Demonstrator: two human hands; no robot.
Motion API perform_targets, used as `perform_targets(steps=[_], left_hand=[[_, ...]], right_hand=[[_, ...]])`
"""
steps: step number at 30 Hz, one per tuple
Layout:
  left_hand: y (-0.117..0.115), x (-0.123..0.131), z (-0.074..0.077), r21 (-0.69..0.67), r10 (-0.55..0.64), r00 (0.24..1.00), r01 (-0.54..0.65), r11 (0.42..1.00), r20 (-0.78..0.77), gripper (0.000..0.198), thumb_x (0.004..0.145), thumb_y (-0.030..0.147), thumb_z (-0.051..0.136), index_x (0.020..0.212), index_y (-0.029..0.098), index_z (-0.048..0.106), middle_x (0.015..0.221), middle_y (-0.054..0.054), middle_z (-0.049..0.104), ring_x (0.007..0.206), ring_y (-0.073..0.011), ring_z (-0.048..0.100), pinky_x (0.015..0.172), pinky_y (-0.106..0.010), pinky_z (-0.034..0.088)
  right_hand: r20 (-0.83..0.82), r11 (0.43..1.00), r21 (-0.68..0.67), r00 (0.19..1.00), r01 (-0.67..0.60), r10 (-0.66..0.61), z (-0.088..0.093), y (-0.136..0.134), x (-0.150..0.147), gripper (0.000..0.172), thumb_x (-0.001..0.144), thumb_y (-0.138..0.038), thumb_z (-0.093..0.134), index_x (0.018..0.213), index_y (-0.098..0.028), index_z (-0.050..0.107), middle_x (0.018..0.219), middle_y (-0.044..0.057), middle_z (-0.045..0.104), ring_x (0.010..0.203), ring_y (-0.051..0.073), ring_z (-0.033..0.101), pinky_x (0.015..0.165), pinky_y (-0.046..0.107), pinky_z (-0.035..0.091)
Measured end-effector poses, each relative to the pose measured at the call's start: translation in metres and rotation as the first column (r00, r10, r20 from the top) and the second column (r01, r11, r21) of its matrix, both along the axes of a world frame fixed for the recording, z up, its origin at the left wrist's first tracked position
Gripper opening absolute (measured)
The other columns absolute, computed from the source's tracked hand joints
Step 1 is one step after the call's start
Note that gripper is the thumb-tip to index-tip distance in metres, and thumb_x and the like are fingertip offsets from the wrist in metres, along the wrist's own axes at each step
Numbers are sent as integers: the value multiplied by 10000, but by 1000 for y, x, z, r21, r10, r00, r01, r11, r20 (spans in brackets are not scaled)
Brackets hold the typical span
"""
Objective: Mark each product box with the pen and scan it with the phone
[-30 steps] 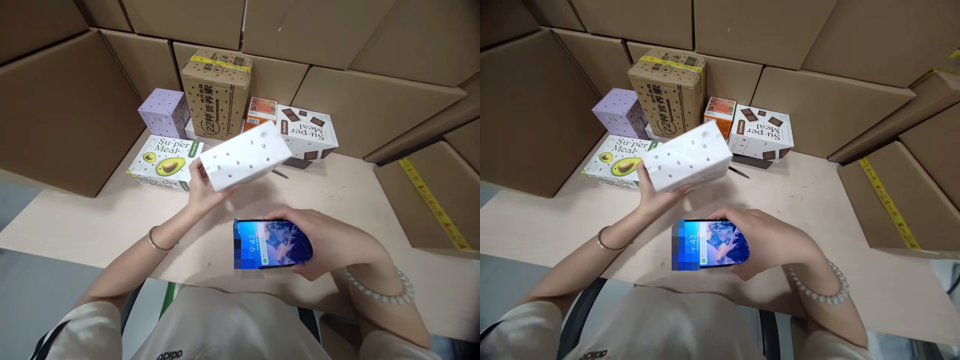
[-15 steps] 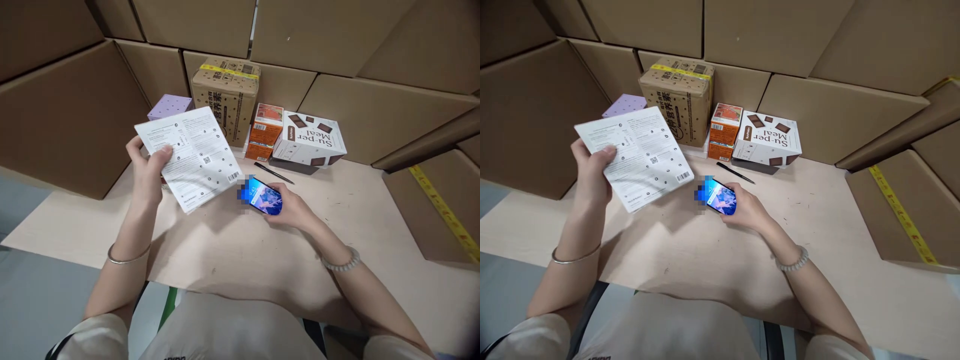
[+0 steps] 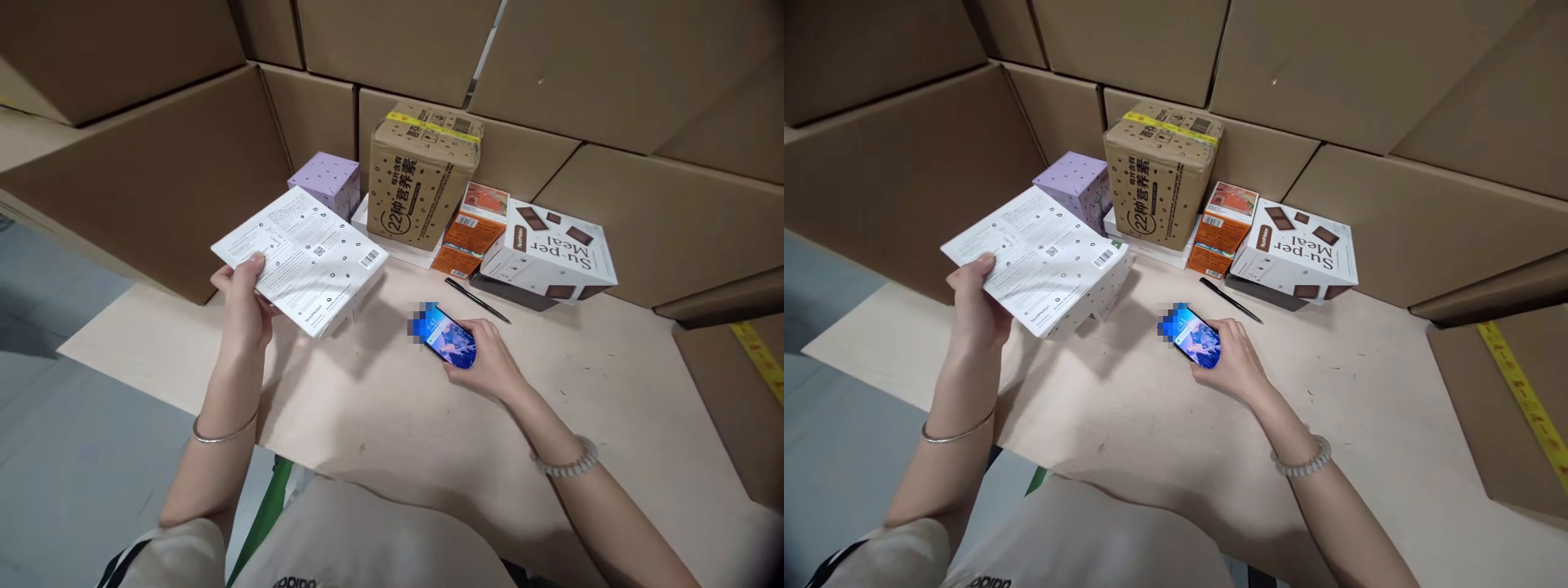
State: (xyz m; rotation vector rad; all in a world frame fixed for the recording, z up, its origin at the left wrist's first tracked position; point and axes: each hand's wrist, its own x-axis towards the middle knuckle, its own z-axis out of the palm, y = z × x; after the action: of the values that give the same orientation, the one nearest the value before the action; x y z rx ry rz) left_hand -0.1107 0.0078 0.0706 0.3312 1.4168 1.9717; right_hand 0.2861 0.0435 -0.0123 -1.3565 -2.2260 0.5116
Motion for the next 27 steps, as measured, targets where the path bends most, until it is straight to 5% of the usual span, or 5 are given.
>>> perform_targets(steps=[7, 11, 15, 18, 27], left_hand=[[12, -24, -29, -12, 158, 913, -176, 984, -377, 561, 901, 557, 747, 1049, 293, 275, 1136, -29, 482, 1055, -215, 601, 898, -481, 575], [22, -37, -38, 75, 345, 767, -364, 928, -542, 554, 864, 611, 758, 1040, 273, 356, 1260, -104, 418, 1366, -326, 441, 1315, -676, 337], [20, -31, -36, 448, 450, 326, -85, 890, -831, 656, 872, 669, 791, 1286, 240, 520, 1440, -143, 518, 1512, -372, 434, 1415, -671, 163], [19, -18, -39, 433, 433, 57, 247, 867, -900, 560, 875, 715, 745, 1251, 306, 677, 1297, -89, 715, 1411, -403, 602, 1396, -718, 112], [42, -1, -55, 104, 82, 110, 215, 971, -991, 382, 842, 694, 749, 1047, 372, 762, 1090, -38, 786, 1177, -367, 682, 1189, -643, 346]], right_hand=[[20, 999, -33, 1000, 4, -3, -1, 0, 0, 684, 678, -393, 800, 1321, -221, 644, 1233, 163, 667, 1241, 445, 664, 1126, 673, 556], [27, 996, -90, 1000, 3, -1, 0, 1, 0, 723, 668, -426, 807, 1337, -201, 648, 1238, 164, 655, 1243, 446, 650, 1127, 664, 549], [26, 995, -104, 1000, 6, -3, 2, 0, 0, 733, 679, -427, 801, 1357, -197, 647, 1251, 162, 657, 1242, 439, 648, 1141, 656, 533], [32, 995, -102, 999, -12, 15, 3, 0, 0, 736, 699, -423, 779, 1375, -163, 648, 1267, 182, 659, 1247, 438, 650, 1156, 655, 524], [45, 997, -70, 999, -16, 19, 3, 0, -2, 718, 740, -458, 791, 1391, -178, 675, 1246, 182, 658, 1229, 439, 654, 1154, 671, 533]])
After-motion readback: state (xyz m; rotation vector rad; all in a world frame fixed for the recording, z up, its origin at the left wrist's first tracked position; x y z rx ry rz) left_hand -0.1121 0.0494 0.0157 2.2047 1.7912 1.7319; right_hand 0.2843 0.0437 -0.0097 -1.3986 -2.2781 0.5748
